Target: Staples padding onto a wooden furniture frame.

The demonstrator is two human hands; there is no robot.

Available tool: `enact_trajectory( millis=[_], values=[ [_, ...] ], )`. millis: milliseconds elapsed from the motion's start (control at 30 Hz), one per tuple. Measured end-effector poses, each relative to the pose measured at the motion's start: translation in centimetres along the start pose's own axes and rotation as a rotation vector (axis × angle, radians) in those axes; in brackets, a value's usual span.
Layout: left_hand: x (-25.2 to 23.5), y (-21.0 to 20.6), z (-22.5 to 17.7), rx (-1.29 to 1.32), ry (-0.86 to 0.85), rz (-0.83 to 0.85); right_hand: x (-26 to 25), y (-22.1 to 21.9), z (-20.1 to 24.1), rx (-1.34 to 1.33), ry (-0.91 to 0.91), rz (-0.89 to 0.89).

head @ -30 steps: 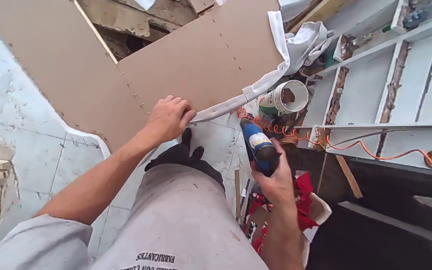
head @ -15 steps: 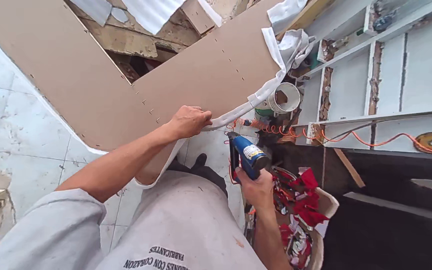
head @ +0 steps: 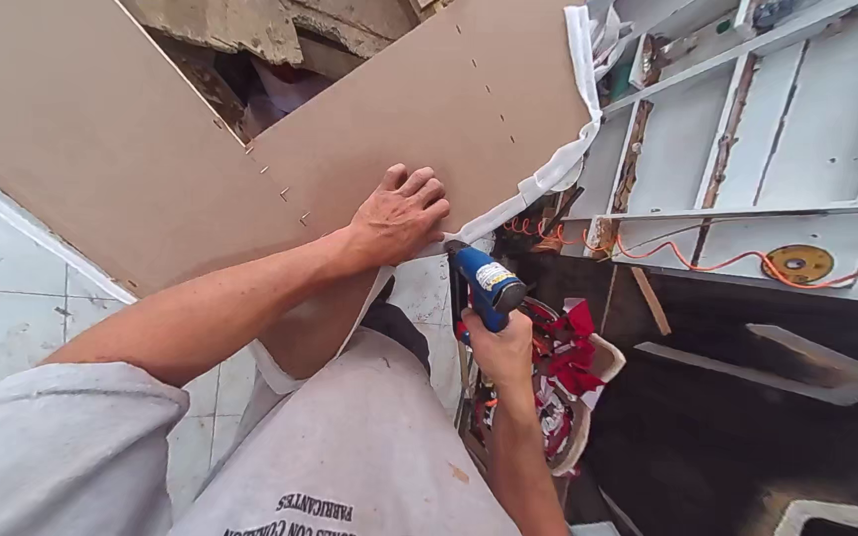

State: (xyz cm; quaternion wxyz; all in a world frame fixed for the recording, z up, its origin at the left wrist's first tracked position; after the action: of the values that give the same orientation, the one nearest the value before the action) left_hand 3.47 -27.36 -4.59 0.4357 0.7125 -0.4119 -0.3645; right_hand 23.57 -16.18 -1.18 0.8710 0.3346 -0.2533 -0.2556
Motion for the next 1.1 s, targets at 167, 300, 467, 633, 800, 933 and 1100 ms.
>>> enact_trajectory(
  millis=[167, 300, 467, 633, 800, 933, 1100],
  values=[
    [-0.6, -0.5, 0.6, -0.015, -0.056, 0.003, 1.5, -1.8, 1.2, -0.018, 0.002, 0.041],
    [-1.0, -0.4, 0.8, -0.018, -0.087, -0.005, 2.5, -3.1, 2.0, -0.028, 0.016, 0.082],
    [-1.4, -0.4, 1.1, -0.008, -0.109, 0.022, 2.9, -4.2, 2.9, 0.010, 0.048, 0.129],
    [2.4, 4.3, 1.8, 0.104, 0.177, -0.248, 3.7, -1.4, 1.5, -0.097, 0.099, 0.012],
    [11.6, 2.1, -5.1, -0.037, 0.501, 0.094, 3.9, 1.4, -1.6, -0.194, 0.161, 0.017],
    [13.3, 0.3, -6.9, -0.200, 0.611, -0.023, 2.7, -0.1, -1.9, -0.133, 0.242, 0.138],
    [14.0, 0.7, -5.5, -0.109, 0.707, -0.096, 2.0, -1.7, 0.2, -0.073, 0.377, 0.251]
  ],
)
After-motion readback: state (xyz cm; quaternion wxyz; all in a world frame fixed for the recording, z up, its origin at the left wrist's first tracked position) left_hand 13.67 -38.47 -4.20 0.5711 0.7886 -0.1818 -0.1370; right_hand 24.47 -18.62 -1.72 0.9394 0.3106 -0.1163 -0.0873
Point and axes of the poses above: each hand's wrist, its own x-axis away from the middle knuckle, its own y-axis out of the back of the hand, z = x × y, the point moved 7 cm from there along -x, towards the middle knuckle, and after that the axes turned 5 degrees about -x, right-handed, at the moved point
